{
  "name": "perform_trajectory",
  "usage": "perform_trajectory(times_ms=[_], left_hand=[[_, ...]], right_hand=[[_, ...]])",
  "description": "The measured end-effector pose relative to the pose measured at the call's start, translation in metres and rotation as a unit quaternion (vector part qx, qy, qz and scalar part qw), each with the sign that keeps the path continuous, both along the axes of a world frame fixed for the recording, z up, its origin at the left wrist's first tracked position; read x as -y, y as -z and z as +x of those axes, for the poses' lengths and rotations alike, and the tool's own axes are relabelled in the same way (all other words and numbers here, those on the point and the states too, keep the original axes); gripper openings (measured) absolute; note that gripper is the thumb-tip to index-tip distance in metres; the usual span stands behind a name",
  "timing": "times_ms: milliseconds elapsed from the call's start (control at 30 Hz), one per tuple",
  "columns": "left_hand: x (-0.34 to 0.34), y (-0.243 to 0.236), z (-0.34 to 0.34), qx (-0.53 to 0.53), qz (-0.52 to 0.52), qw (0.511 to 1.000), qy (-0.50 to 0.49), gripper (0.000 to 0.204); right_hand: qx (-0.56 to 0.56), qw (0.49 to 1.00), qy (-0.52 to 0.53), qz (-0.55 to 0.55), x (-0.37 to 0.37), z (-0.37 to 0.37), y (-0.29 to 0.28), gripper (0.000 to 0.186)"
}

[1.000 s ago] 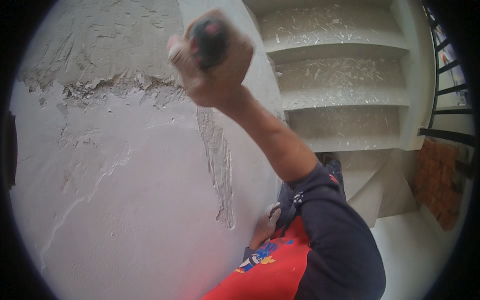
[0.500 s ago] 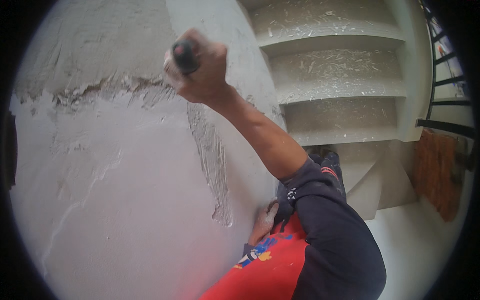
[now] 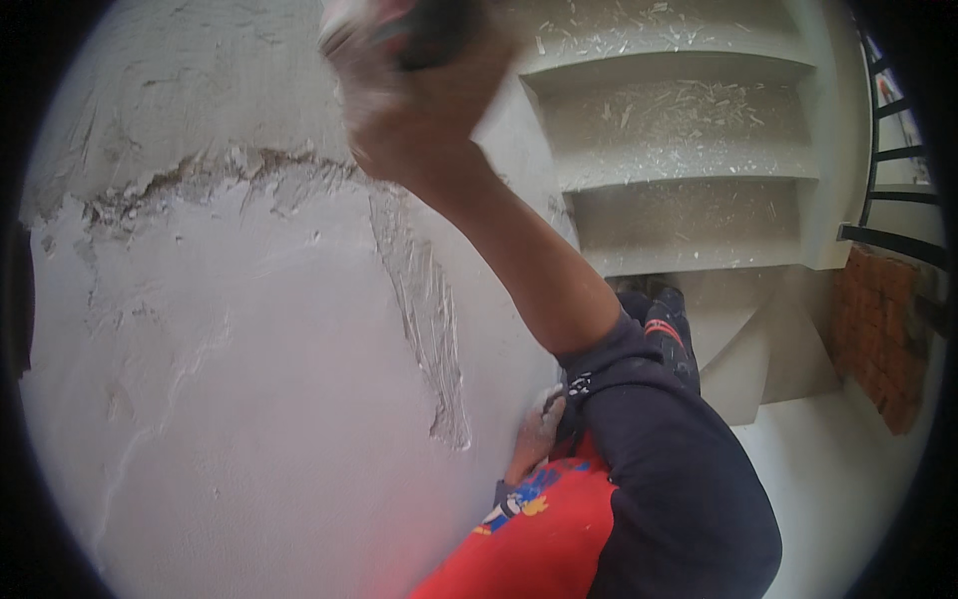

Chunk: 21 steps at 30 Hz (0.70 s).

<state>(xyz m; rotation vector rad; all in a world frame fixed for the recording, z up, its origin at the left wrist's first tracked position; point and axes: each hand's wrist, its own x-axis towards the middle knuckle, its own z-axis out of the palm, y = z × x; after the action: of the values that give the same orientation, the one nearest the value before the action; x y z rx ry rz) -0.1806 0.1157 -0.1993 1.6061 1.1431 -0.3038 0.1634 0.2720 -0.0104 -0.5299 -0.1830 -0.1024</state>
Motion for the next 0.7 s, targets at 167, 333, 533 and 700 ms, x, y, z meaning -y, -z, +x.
perform_trajectory(times_ms=[167, 333, 533, 700], left_hand=[[0.001, 0.000, 0.001, -0.009, -0.020, 1.000, -0.017, 0.046], [-0.005, 0.001, 0.014, -0.014, -0.009, 1.000, -0.002, 0.047], [-0.002, -0.001, 0.012, 0.007, -0.013, 1.000, -0.017, 0.046], [-0.011, -0.007, 0.025, -0.017, -0.042, 0.998, -0.033, 0.045]], right_hand=[[0.107, 0.979, 0.082, -0.152, -0.024, 0.020, 0.030, 0.012], [0.086, 0.990, 0.103, -0.038, -0.037, 0.031, 0.025, 0.017], [0.131, 0.989, 0.027, 0.054, -0.014, 0.029, 0.019, 0.018], [0.065, 0.988, -0.007, -0.137, -0.024, 0.020, 0.054, 0.016]])
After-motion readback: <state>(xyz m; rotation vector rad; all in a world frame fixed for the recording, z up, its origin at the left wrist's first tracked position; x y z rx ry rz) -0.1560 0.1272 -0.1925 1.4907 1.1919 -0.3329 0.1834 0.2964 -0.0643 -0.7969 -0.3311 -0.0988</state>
